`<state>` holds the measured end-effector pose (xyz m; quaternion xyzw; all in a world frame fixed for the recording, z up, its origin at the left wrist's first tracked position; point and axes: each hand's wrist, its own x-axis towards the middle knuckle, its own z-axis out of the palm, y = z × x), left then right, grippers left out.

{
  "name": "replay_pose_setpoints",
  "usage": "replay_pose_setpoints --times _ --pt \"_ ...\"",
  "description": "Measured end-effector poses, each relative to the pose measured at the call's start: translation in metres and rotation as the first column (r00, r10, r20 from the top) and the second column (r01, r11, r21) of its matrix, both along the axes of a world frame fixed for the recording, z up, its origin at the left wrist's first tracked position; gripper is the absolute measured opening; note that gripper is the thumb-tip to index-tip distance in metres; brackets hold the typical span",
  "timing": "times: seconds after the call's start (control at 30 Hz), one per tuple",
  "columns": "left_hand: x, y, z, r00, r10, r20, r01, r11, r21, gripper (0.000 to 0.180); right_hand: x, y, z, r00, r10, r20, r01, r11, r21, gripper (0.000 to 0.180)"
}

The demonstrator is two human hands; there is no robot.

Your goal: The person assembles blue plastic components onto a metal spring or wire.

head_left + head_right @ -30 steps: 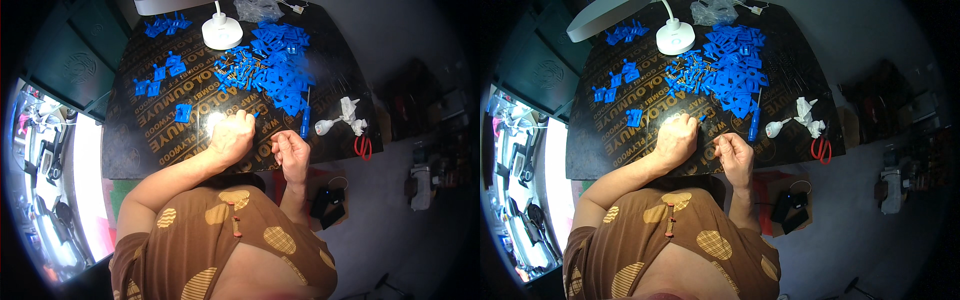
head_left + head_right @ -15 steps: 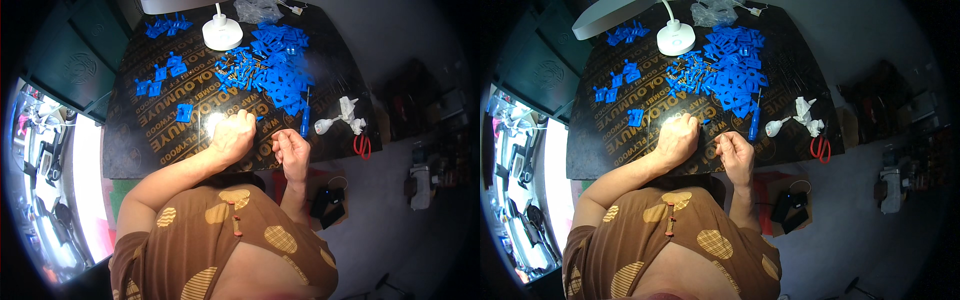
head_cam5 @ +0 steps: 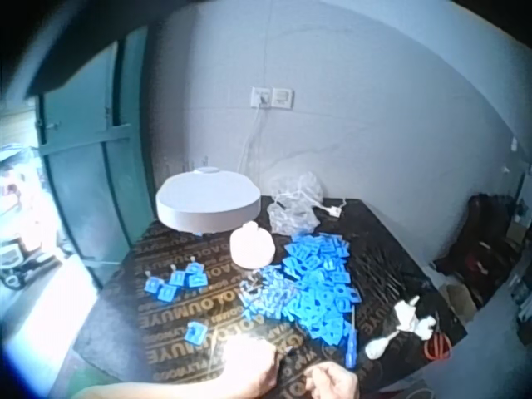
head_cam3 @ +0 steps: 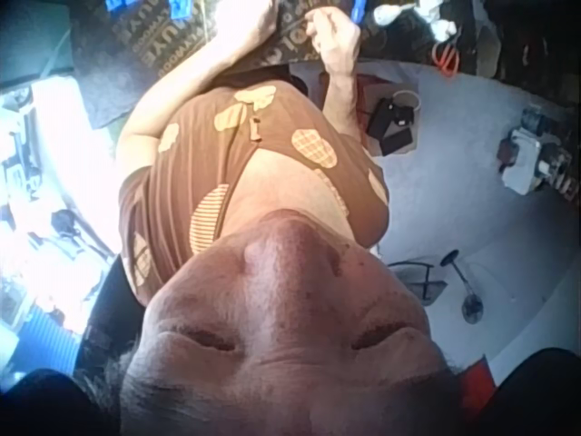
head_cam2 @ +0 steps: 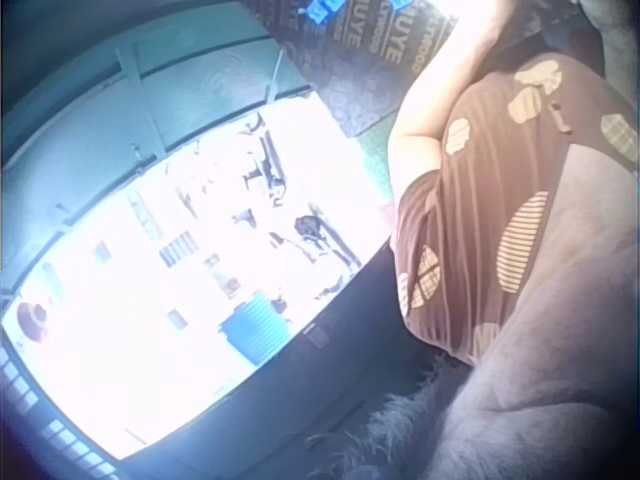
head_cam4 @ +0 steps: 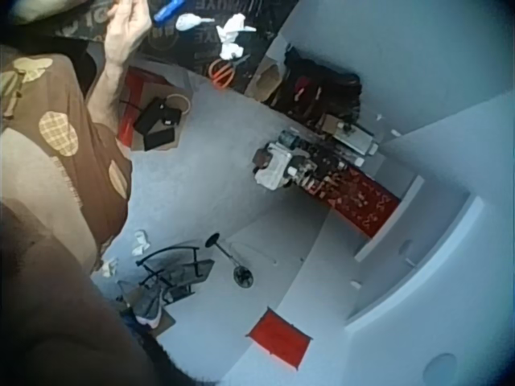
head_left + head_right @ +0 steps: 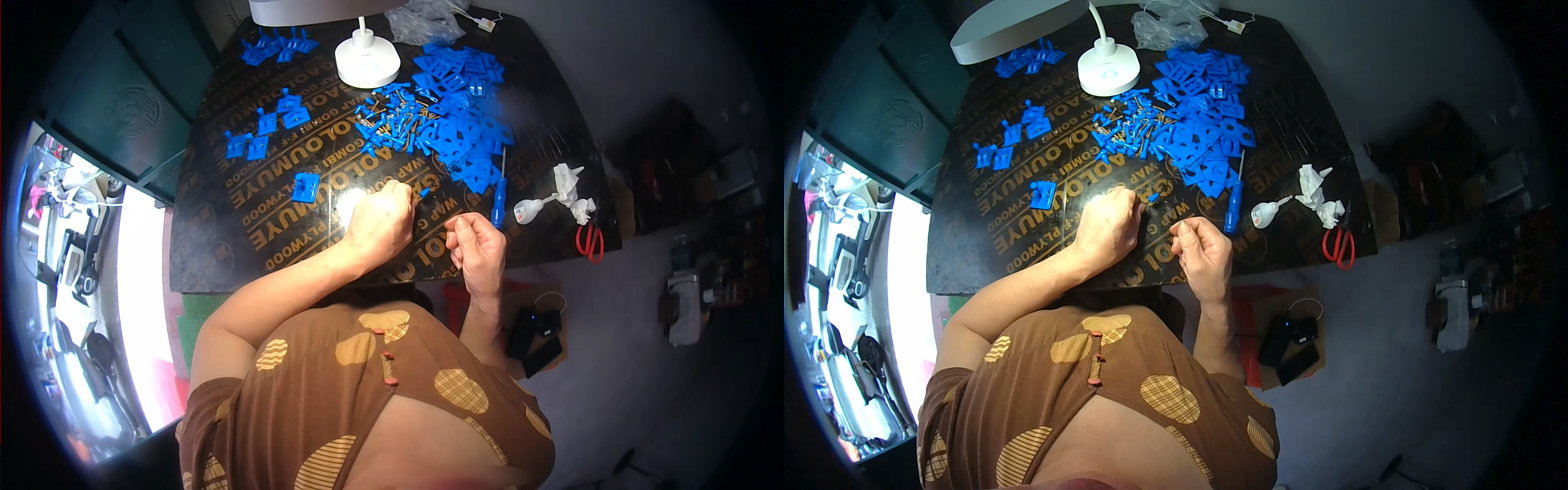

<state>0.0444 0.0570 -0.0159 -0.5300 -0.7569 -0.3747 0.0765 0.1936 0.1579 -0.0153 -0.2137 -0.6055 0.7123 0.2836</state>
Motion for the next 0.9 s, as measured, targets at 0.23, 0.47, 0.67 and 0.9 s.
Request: replay_pose_setpoints --times 0.23,0.47,0.67,0.9 --pt "-0.009 -0.003 0.004 0.985 0.15 0.082 -0.156 0.985 0.074 0.013 -0.001 0.0 0.001 1.0 -0.003 0.014 0.003 1.0 0.006 0.021" --pt "-0.025 0.001 0.001 0.961 0.275 0.029 -0.272 0.959 -0.08 0.015 -0.001 -0.001 0.001 1.0 -0.002 -0.005 0.002 1.0 0.0 0.021" --pt "-0.022 0.0 0.003 0.973 0.23 -0.018 -0.231 0.97 -0.079 0.016 -0.001 -0.001 0.0 1.0 -0.004 -0.016 0.004 1.0 0.004 0.02" --pt "-0.02 0.0 0.003 0.974 0.222 -0.052 -0.226 0.969 -0.102 0.016 0.001 -0.001 0.0 1.0 -0.005 -0.017 0.005 1.0 0.011 0.02"
